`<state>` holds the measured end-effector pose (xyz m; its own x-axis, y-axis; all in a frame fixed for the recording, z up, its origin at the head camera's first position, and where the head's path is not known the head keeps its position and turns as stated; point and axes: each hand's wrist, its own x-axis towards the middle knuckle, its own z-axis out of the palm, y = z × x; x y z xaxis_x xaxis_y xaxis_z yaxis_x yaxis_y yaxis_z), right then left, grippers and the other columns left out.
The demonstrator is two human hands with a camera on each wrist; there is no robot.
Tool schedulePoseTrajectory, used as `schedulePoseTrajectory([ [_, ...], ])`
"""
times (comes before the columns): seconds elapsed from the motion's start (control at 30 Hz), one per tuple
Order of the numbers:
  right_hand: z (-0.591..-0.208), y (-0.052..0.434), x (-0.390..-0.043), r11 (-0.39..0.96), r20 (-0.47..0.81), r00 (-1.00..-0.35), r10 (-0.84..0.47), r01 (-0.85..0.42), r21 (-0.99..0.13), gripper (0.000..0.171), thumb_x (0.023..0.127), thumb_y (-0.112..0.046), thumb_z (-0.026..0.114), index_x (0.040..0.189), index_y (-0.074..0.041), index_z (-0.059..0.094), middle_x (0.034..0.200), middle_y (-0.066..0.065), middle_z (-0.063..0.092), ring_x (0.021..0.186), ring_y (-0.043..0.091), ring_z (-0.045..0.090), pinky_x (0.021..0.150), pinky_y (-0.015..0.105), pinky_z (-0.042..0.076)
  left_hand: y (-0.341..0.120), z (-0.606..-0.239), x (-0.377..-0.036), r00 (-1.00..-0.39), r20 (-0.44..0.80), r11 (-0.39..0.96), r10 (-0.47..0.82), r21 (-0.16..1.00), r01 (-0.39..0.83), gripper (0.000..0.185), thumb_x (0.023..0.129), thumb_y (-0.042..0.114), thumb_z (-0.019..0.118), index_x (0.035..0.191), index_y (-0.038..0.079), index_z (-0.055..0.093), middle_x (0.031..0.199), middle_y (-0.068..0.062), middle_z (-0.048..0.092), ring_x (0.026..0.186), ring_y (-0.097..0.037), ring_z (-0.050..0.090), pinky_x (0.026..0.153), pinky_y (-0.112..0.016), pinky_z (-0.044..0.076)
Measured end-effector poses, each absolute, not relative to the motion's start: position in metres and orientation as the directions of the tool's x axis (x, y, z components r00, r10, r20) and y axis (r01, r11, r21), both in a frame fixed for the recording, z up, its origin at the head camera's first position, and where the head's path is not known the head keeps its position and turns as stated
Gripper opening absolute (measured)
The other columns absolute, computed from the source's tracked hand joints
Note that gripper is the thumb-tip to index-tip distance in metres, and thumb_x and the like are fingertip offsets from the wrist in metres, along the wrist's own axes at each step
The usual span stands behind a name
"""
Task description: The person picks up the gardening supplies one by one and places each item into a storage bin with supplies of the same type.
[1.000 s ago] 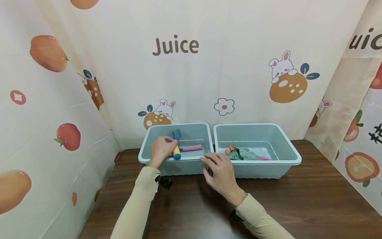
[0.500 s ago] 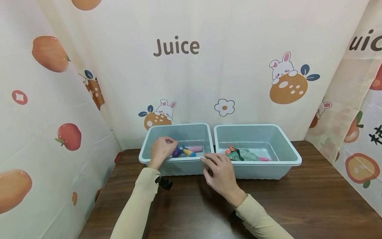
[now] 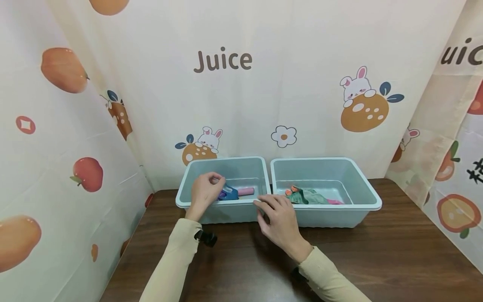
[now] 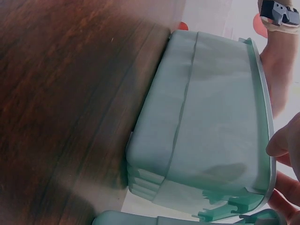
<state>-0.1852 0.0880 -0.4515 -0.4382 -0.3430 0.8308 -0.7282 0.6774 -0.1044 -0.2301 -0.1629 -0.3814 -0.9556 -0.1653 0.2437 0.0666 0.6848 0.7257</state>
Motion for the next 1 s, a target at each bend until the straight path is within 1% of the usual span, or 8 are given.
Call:
schedulePoseTrajectory([
  [0.2, -0.449, 0.088, -0.183, 0.678, 0.829, -0.443, -0.341, -0.727, -0.109, 0.026, 0.086, -0.013, 0.082, 0.112, -0.014, 0.082, 0.118, 0.006, 0.077, 0.107, 0.03, 0.067, 0.094, 0.052, 0.055, -0.159, -0.381, -0.219, -0.942, 0.297, 0.648, -0.156, 0.751, 0.13, 0.024, 0.098, 0.034, 0.071, 0.1, 0.012, 0.081, 0.088, -0.005, 0.079, 0.085, -0.022, 0.07, 0.077, -0.035, 0.05],
  [0.33, -0.449, 0.088, -0.183, 0.678, 0.829, -0.444, -0.34, -0.727, -0.111, 0.027, 0.085, -0.012, 0.082, 0.112, -0.014, 0.082, 0.118, 0.007, 0.077, 0.107, 0.03, 0.068, 0.094, 0.052, 0.055, -0.155, -0.38, -0.21, -0.93, 0.343, 0.643, -0.129, 0.743, 0.185, 0.02, 0.096, 0.031, 0.074, 0.097, 0.012, 0.082, 0.084, -0.004, 0.078, 0.079, -0.019, 0.068, 0.074, -0.033, 0.049],
  [0.5, -0.45, 0.088, -0.184, 0.677, 0.831, -0.439, -0.343, -0.728, -0.105, 0.027, 0.085, -0.012, 0.083, 0.112, -0.013, 0.082, 0.117, 0.007, 0.077, 0.107, 0.03, 0.068, 0.094, 0.053, 0.055, -0.147, -0.378, -0.197, -0.92, 0.381, 0.64, -0.088, 0.729, 0.241, 0.017, 0.094, 0.029, 0.077, 0.093, 0.013, 0.082, 0.078, -0.001, 0.077, 0.07, -0.014, 0.063, 0.065, -0.029, 0.045],
  [0.63, -0.451, 0.087, -0.184, 0.674, 0.835, -0.433, -0.341, -0.731, -0.104, 0.026, 0.085, -0.012, 0.083, 0.111, -0.013, 0.082, 0.117, 0.007, 0.077, 0.106, 0.03, 0.068, 0.093, 0.052, 0.056, -0.141, -0.376, -0.187, -0.921, 0.383, 0.626, -0.074, 0.736, 0.256, 0.015, 0.094, 0.029, 0.077, 0.092, 0.015, 0.082, 0.075, 0.002, 0.073, 0.066, -0.012, 0.059, 0.061, -0.027, 0.044],
  [0.8, -0.453, 0.088, -0.186, 0.672, 0.838, -0.424, -0.344, -0.734, -0.096, 0.025, 0.084, -0.011, 0.083, 0.11, -0.012, 0.082, 0.116, 0.007, 0.077, 0.105, 0.03, 0.068, 0.092, 0.052, 0.056, -0.132, -0.375, -0.176, -0.926, 0.375, 0.623, -0.042, 0.734, 0.269, 0.012, 0.095, 0.029, 0.077, 0.094, 0.018, 0.081, 0.074, 0.006, 0.072, 0.062, -0.01, 0.058, 0.058, -0.027, 0.045],
  [1.0, -0.453, 0.089, -0.186, 0.671, 0.834, -0.432, -0.344, -0.734, -0.103, 0.026, 0.084, -0.011, 0.084, 0.111, -0.012, 0.081, 0.116, 0.006, 0.077, 0.105, 0.029, 0.068, 0.092, 0.052, 0.056, -0.125, -0.377, -0.165, -0.935, 0.355, 0.654, 0.01, 0.704, 0.275, 0.011, 0.095, 0.032, 0.077, 0.096, 0.022, 0.081, 0.076, 0.01, 0.07, 0.065, -0.007, 0.058, 0.06, -0.027, 0.047],
])
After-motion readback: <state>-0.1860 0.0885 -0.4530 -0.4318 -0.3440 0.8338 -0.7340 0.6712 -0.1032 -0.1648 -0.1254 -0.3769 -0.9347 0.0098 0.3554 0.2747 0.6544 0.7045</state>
